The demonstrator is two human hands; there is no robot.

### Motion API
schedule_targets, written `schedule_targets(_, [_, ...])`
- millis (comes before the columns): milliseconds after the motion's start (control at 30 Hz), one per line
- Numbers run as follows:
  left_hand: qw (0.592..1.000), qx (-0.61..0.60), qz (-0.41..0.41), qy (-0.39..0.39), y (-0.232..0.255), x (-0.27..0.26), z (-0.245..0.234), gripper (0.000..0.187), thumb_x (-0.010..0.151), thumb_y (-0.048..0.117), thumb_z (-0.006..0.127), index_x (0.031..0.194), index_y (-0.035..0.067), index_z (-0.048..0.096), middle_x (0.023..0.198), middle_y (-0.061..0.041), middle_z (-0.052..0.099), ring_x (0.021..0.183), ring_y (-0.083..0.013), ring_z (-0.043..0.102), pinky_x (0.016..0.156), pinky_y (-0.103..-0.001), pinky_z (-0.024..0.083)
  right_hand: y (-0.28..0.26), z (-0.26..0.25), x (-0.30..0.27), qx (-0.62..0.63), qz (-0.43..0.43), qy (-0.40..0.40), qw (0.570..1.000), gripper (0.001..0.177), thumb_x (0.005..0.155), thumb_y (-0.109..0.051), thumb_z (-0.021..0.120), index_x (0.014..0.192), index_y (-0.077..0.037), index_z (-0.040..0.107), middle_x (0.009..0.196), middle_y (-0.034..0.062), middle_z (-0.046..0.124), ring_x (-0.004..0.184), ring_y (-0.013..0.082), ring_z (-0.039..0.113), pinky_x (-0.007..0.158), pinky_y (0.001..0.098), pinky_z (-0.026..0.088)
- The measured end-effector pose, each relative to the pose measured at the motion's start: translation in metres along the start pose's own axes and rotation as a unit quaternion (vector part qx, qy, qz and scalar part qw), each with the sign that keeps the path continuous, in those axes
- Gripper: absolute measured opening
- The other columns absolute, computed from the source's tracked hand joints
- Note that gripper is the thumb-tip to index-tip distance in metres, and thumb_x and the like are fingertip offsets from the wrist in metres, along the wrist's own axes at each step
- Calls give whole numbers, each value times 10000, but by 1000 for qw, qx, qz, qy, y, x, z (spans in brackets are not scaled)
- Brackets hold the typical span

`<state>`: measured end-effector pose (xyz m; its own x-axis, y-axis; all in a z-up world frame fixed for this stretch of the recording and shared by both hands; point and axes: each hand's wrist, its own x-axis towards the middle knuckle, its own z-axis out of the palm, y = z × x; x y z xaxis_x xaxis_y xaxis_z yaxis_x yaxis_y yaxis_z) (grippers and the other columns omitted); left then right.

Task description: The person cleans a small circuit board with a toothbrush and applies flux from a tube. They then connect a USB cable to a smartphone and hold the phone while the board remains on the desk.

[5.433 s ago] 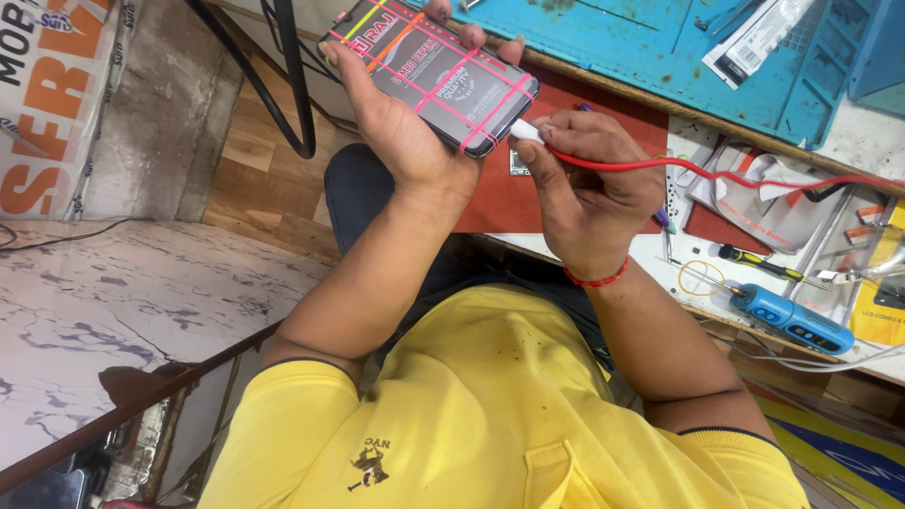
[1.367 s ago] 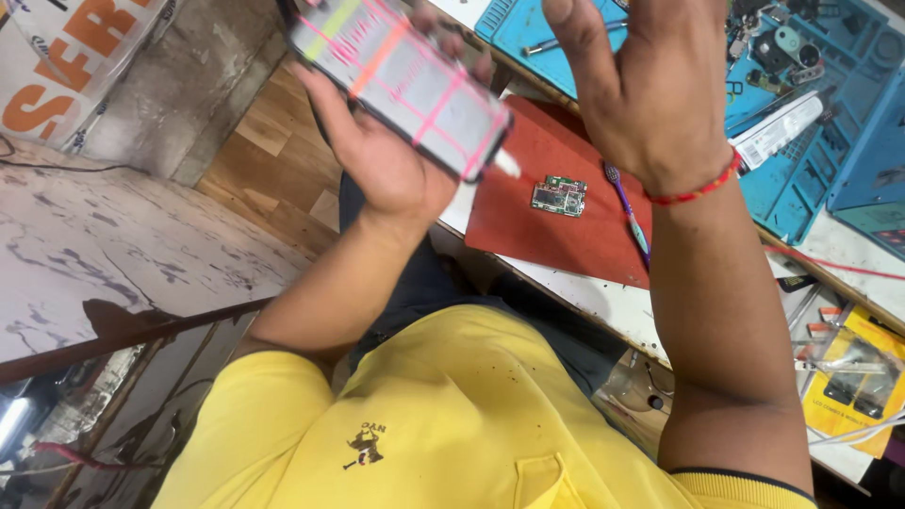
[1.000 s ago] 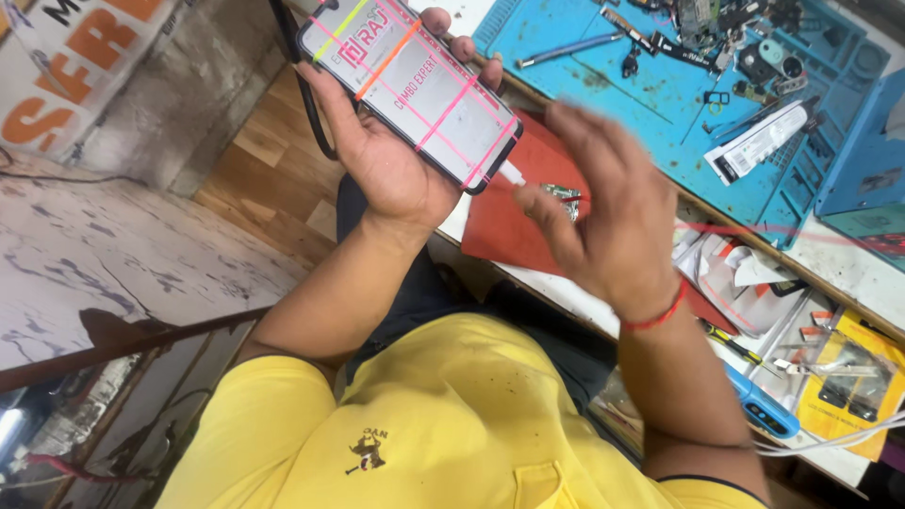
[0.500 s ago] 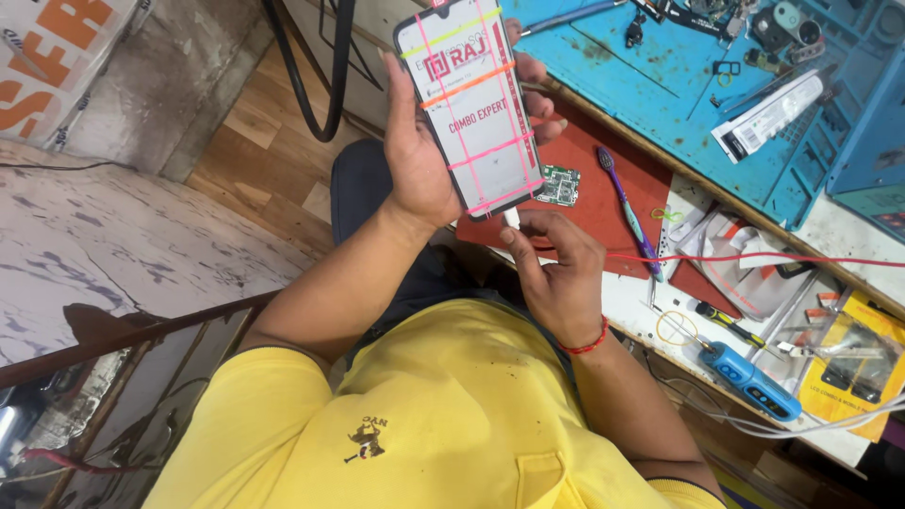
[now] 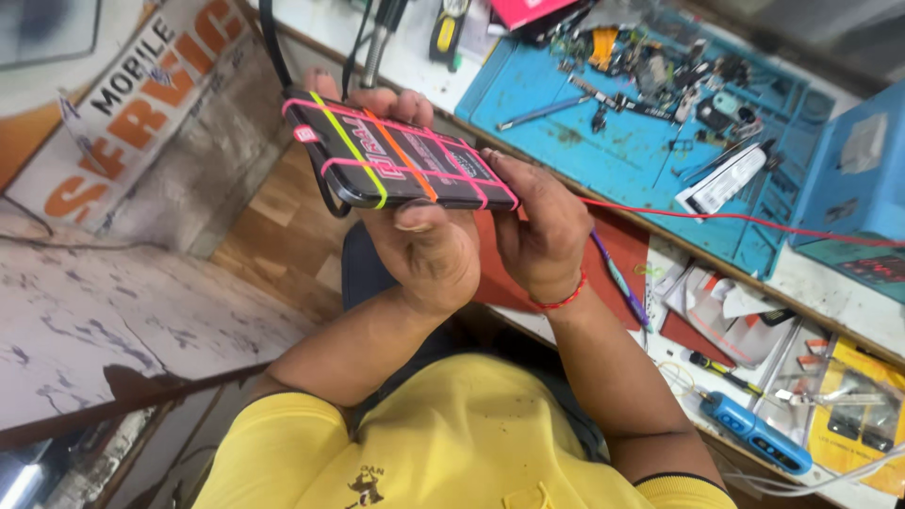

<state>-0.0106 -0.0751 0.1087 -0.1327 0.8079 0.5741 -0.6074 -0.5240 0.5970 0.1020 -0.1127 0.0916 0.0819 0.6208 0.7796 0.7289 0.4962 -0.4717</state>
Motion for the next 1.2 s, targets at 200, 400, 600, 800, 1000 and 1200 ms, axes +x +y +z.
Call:
schedule_targets(200, [991, 105, 32, -73, 27, 1, 12, 1124, 987, 446, 825, 1671, 45, 29, 1485, -58, 315, 1370, -185, 412, 1259, -374, 327, 16, -28, 11, 49, 68, -40, 996, 311, 907, 10, 689, 1215, -27, 717, 1092, 145, 781, 905, 244, 766, 795, 269, 572])
schedule_targets(400, [958, 231, 152, -71, 6, -32, 28, 1142, 924, 407, 819, 1618, -66, 46, 1546, -97, 231, 1414, -203, 367, 1293, -429, 359, 39, -26, -19, 317, 79, -63, 943, 460, 1050, -359, 638, 1298, 28, 654, 1287, 167, 730, 1174, 262, 724, 1058, 356, 563])
schedule_targets(600, [924, 331, 175, -77, -7, -59, 28, 1097, 874, 404, 709, 1569, -88, 17, 1473, -163, 273, 1396, -288, 344, 1256, -508, 342, 50, -35, -33, 307, 111, -89, 941, 671, 988, -527, 704, 1254, 86, 651, 1236, 250, 720, 1124, 327, 737, 1010, 415, 590])
schedule_targets(800, [939, 266, 163, -148, -25, -81, 37, 964, 1004, 387, 687, 1549, -48, 22, 1533, -154, 304, 1331, -250, 455, 1180, -407, 413, 42, -43, -33, 394, 84, -95, 910, 765, 981, -625, 606, 1286, 75, 640, 1264, 234, 710, 1147, 311, 731, 1024, 408, 589])
schedule_targets(1000, [934, 277, 199, -102, -18, -72, 31, 1014, 963, 412, 727, 1558, -65, 59, 1467, -136, 261, 1372, -228, 405, 1206, -437, 351, 41, -44, -31, 397, 75, -92, 910, 790, 979, -647, 587, 1295, 76, 635, 1272, 233, 707, 1153, 311, 729, 1029, 410, 589])
schedule_targets(1200, [935, 276, 180, -131, -10, -66, 29, 1028, 965, 420, 727, 1552, -71, 40, 1506, -190, 288, 1384, -238, 388, 1225, -440, 344, 43, -41, -33, 396, 80, -93, 910, 815, 977, -668, 568, 1303, 76, 630, 1279, 233, 704, 1160, 312, 726, 1034, 412, 589])
